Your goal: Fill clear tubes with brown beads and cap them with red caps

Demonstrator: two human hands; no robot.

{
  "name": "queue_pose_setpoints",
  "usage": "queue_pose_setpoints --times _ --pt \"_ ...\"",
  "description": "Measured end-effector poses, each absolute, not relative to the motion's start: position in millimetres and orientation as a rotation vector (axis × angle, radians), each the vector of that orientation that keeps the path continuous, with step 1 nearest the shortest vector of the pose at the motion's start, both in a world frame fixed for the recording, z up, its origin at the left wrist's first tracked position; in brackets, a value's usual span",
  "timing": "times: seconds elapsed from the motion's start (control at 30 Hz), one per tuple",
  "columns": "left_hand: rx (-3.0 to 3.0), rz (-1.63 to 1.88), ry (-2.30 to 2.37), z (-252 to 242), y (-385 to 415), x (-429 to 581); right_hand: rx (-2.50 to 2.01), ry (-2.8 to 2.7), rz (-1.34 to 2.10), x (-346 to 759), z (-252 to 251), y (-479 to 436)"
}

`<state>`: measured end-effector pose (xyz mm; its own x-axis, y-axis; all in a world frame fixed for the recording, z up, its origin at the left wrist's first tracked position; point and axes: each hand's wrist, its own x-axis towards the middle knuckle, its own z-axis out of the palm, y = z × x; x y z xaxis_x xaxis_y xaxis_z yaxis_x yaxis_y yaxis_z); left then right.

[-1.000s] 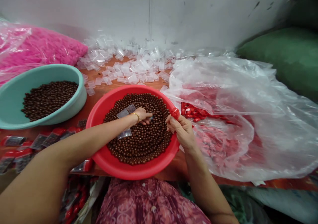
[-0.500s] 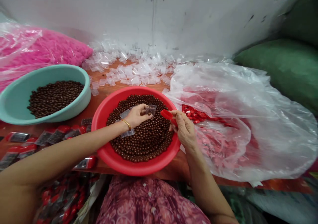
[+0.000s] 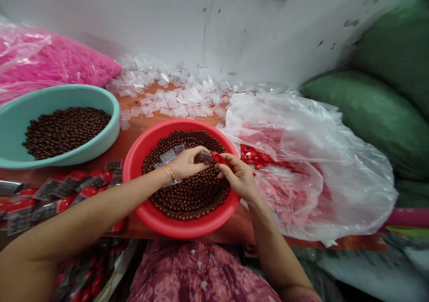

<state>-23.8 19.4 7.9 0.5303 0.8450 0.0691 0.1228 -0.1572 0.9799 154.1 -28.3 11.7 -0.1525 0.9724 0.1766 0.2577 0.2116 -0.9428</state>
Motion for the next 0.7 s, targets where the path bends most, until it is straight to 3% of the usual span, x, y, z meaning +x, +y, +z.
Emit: queue_pose_setpoints --times 0.27,0.4,0.53,0.7 --pt "1.431 0.563 0.774 17 10 -21 -1.275 -1.989 0.039 153 17 -23" --pt "1.434 0.613 0.761 16 7 -21 -1.274 -2.121 -0.353 149 19 -26" --pt "1.508 0.667 0.757 17 5 -21 -1.26 -2.149 -0.422 143 16 -33" --pt "1.491 0.711 0.772 24 2 -19 -1.206 -2.115 -0.215 138 17 -41"
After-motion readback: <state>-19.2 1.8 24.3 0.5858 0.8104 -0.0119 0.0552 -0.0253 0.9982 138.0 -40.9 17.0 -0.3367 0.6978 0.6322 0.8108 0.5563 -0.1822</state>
